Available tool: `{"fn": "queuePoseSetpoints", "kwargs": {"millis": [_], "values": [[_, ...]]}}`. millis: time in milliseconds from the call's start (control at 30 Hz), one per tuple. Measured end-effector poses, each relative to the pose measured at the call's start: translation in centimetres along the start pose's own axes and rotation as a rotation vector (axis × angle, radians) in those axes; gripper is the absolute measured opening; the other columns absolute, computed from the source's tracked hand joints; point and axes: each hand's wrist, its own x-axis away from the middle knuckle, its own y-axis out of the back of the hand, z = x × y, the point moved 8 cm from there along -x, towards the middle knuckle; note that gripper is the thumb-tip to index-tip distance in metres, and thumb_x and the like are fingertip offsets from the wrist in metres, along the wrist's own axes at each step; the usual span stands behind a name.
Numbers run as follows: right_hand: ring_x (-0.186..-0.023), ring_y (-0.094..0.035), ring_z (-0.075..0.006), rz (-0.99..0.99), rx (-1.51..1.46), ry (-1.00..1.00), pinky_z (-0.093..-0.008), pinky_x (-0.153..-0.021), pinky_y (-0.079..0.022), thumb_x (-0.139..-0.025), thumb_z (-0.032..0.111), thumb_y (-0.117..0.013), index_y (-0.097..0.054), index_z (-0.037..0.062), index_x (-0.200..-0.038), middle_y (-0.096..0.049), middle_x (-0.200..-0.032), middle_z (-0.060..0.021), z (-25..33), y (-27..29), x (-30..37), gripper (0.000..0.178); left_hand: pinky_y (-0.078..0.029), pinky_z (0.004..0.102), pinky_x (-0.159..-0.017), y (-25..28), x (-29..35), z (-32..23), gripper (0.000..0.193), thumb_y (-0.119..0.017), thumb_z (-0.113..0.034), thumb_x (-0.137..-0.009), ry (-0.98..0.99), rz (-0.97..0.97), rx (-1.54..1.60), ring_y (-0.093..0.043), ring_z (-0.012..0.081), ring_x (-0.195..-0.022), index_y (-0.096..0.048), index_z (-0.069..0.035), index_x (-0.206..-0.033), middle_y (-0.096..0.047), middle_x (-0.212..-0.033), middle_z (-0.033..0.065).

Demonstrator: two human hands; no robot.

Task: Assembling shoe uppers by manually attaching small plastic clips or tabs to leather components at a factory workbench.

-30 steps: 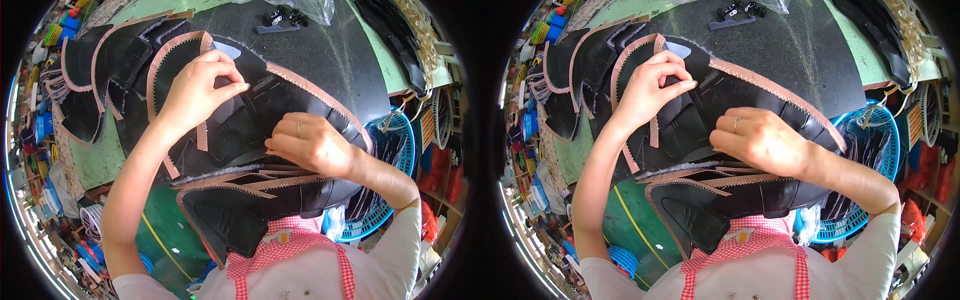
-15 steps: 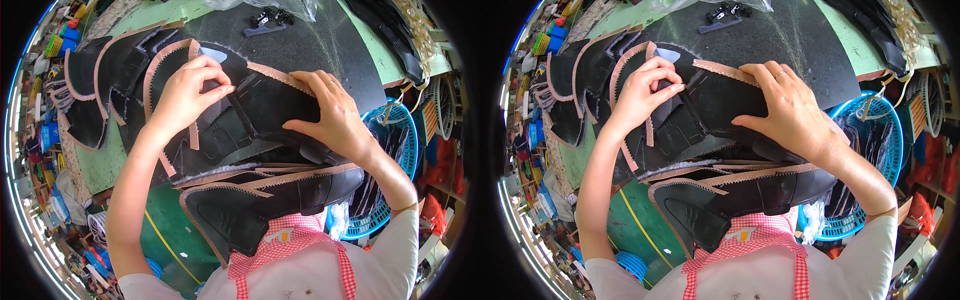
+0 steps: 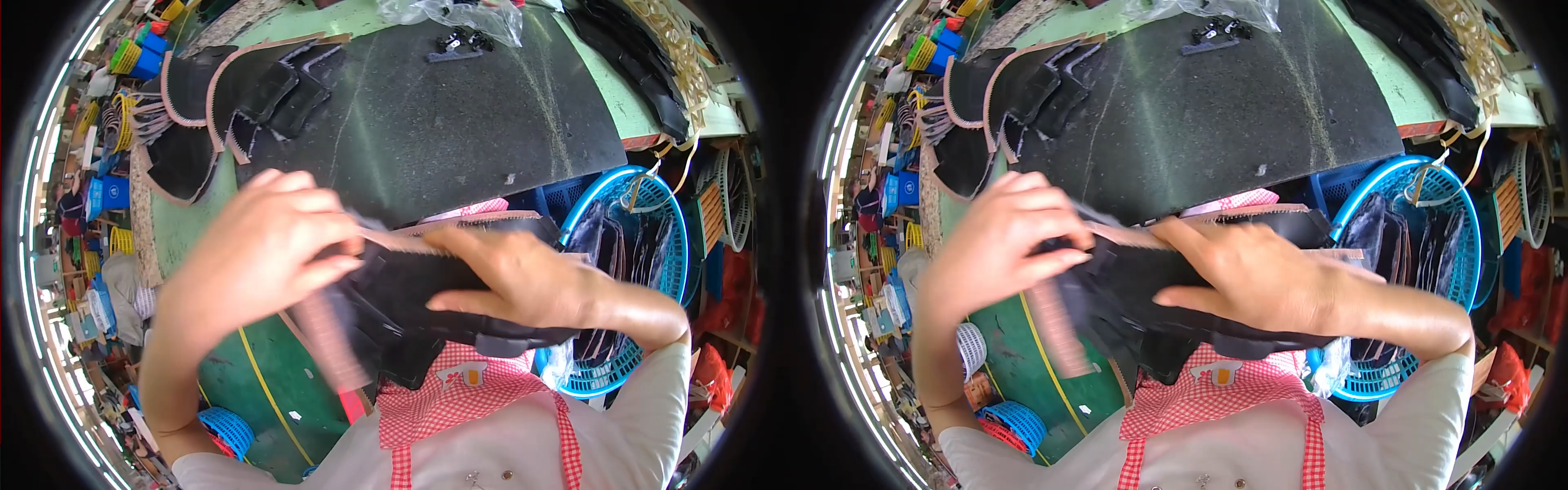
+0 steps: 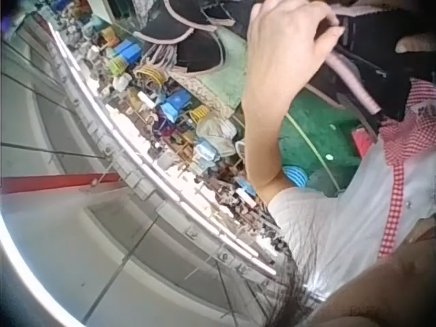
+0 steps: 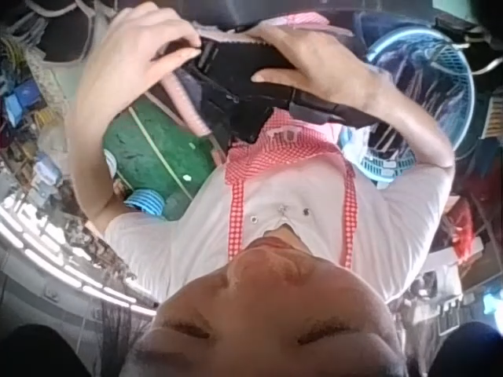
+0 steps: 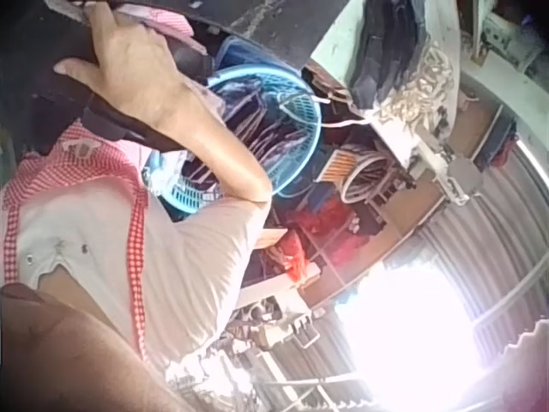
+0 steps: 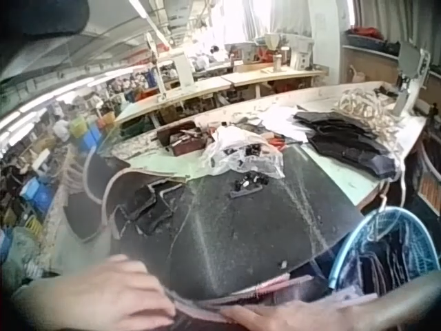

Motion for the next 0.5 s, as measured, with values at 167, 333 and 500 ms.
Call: {"fn": "queuePoseSetpoints", "kwargs": {"millis": [167, 333, 500], "values": [[-0.103, -0.068, -0.0433, -0.025, 0.227, -0.137, -0.0498, -0.089, -0.056, -0.090, 0.036, -0.076, -0.055, 0.0047, -0.134, -0.066, -0.119, -0.0215, -5.7, -5.2, 5.2, 0.057, -0.053, 0.0361, -0.076, -6.3, 1.6, 0.3, 0.006, -0.077, -0.008, -0.085, 0.075, -0.042, 0.405, -0.067, 0.0238, -0.085, -0.073, -0.008, -0.090, -0.069, -0.087, 0.0050], [-0.109, -0.065, -0.0382, -0.218, 0.217, 0.047, -0.0477, -0.095, -0.053, -0.083, 0.023, -0.082, -0.063, 0.0053, -0.128, -0.065, -0.116, -0.0162, -5.2, -1.5, 4.9, 0.052, -0.056, 0.0389, -0.083, -6.8, 0.7, 5.0, 0.011, -0.076, -0.019, -0.089, 0.077, -0.132, 0.412, -0.070, 0.0265, -0.095, -0.075, -0.011, -0.097, -0.072, -0.094, 0.0057], [-0.085, -0.070, -0.0257, -0.266, 0.085, 0.061, -0.0348, -0.073, -0.058, -0.092, 0.004, -0.071, -0.071, 0.0012, -0.111, -0.067, -0.102, -0.0133, -5.3, 3.2, 0.9, 0.020, -0.043, 0.0464, -0.112, 0.5, -1.7, 18.4, 0.063, -0.072, -0.006, -0.077, 0.318, -0.660, -0.182, -0.054, 0.0381, -0.129, -0.056, -0.008, -0.138, -0.058, -0.137, 0.0172]]}}
